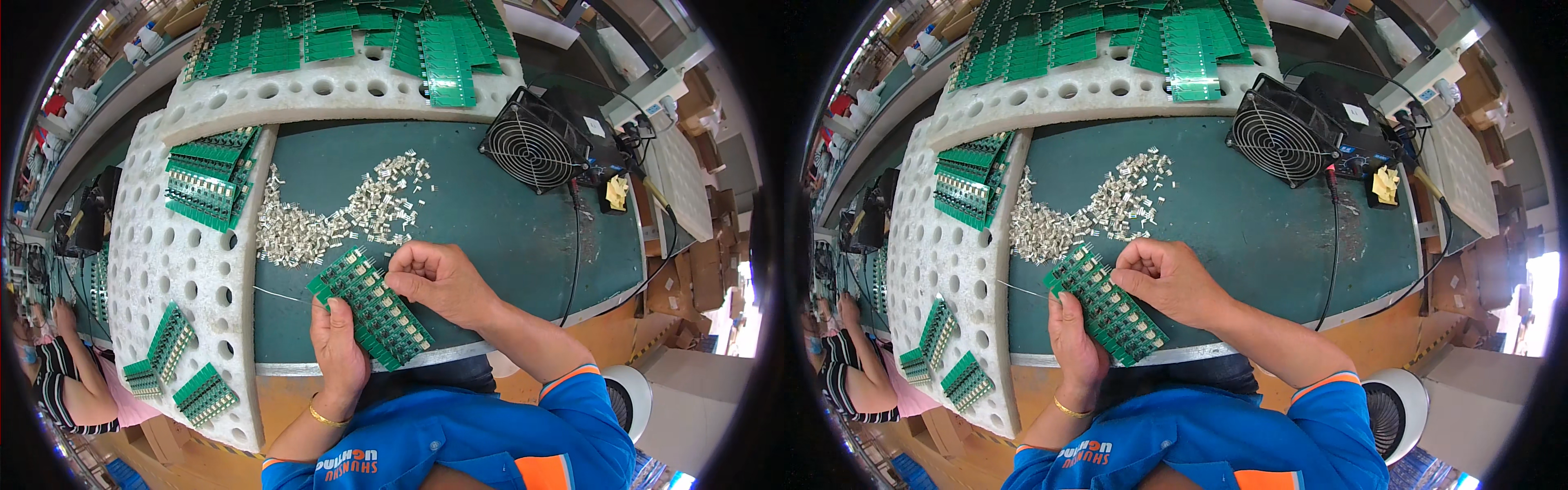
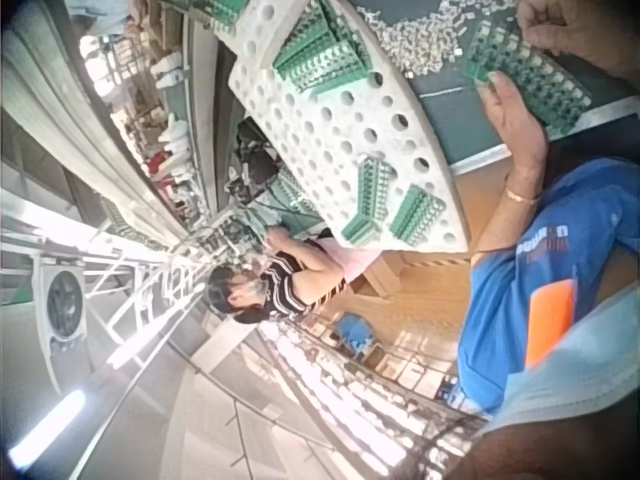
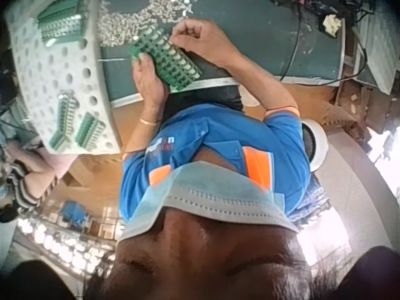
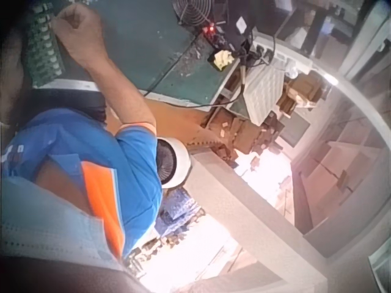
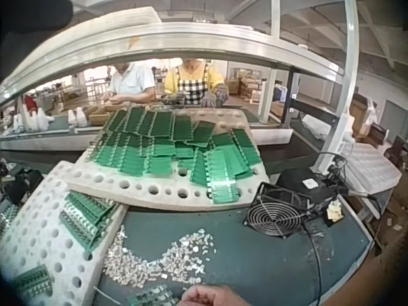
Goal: The person inserts electronic components into a circuit board by hand, flips the board over, and solders the component pins using a soldering iron and solder wire.
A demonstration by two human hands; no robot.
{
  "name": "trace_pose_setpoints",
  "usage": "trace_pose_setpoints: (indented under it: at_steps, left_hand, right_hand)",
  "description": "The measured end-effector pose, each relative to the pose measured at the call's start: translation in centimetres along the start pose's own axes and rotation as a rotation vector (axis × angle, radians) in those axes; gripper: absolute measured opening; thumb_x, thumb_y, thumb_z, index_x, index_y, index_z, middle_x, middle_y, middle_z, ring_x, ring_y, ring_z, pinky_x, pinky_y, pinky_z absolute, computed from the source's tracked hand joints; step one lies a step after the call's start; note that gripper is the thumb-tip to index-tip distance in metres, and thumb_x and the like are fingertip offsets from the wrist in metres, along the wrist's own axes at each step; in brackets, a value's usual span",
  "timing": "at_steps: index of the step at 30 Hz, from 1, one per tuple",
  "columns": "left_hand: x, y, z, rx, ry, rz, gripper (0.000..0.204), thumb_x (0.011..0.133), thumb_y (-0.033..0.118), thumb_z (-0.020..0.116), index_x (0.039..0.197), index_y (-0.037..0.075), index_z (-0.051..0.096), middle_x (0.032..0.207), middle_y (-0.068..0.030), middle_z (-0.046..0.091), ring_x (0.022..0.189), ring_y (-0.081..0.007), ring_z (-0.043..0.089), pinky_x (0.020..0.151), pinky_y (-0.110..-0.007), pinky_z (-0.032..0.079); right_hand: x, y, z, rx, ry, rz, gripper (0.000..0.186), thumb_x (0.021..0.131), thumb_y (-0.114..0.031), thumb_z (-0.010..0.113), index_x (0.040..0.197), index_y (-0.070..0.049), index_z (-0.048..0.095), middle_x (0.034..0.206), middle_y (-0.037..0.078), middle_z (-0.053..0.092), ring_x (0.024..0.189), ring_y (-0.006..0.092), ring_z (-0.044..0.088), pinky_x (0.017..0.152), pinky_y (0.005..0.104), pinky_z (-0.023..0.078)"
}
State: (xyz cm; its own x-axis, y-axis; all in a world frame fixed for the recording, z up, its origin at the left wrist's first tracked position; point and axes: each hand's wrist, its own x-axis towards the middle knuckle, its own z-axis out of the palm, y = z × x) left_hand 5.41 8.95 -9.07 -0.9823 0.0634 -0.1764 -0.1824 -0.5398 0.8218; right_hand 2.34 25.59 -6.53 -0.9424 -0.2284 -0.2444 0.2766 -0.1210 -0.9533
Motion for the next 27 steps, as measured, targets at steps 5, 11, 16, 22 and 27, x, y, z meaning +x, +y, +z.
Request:
trace_pose_setpoints:
  at_steps: [5, 11, 16, 22, 27]
  left_hand:
    - [0.01, -0.14, -0.2, -0.022, -0.008, -0.003, 0.03, 0.104, 0.026, 0.041, 0.125, 0.006, 0.047, 0.112, -0.0055, 0.06, 0.098, -0.0112, 0.059, 0.086, -0.028, 0.049]
    - [0.02, -0.11, -0.13, -0.015, -0.007, -0.002, 0.03, 0.104, 0.026, 0.039, 0.126, 0.006, 0.047, 0.112, -0.0053, 0.06, 0.098, -0.0118, 0.059, 0.086, -0.028, 0.05]
    - [0.0, -0.03, -0.08, -0.009, -0.017, 0.0, 0.03, 0.104, 0.026, 0.039, 0.126, 0.006, 0.047, 0.113, -0.0053, 0.06, 0.098, -0.0118, 0.059, 0.087, -0.029, 0.049]
    - [-0.03, 0.02, 0.08, -0.025, 0.003, -0.004, 0.028, 0.104, 0.024, 0.042, 0.124, 0.005, 0.047, 0.111, -0.0047, 0.061, 0.096, -0.0099, 0.058, 0.085, -0.027, 0.049]
    - [-0.01, 0.1, 0.27, 0.001, 0.006, 0.009, 0.03, 0.104, 0.025, 0.042, 0.125, 0.005, 0.046, 0.112, -0.0054, 0.06, 0.097, -0.0106, 0.058, 0.086, -0.028, 0.049]
  right_hand:
    - [0.18, 0.25, -0.39, 0.035, -0.048, 0.004, 0.013, 0.09, -0.013, 0.065, 0.087, -0.002, 0.061, 0.073, -0.005, 0.057, 0.066, 0.0002, 0.049, 0.059, 0.0186, 0.042]
    - [0.16, 0.53, -0.25, -0.021, -0.027, -0.033, 0.013, 0.09, -0.013, 0.066, 0.086, -0.002, 0.061, 0.07, -0.006, 0.054, 0.063, 0.0, 0.046, 0.056, 0.019, 0.04]
    - [0.11, 0.64, -0.13, -0.033, -0.005, -0.042, 0.013, 0.09, -0.014, 0.065, 0.086, -0.002, 0.061, 0.069, -0.006, 0.053, 0.062, -0.0002, 0.045, 0.054, 0.0192, 0.038]
    - [0.16, 0.69, -0.1, -0.073, 0.006, -0.038, 0.014, 0.09, -0.014, 0.066, 0.086, -0.002, 0.06, 0.068, -0.005, 0.054, 0.061, 0.0003, 0.045, 0.053, 0.02, 0.039]
    - [-0.41, -0.08, 0.44, -0.317, 0.082, -0.139, 0.014, 0.09, -0.015, 0.065, 0.087, -0.002, 0.059, 0.067, -0.003, 0.055, 0.06, 0.0018, 0.047, 0.054, 0.0219, 0.04]
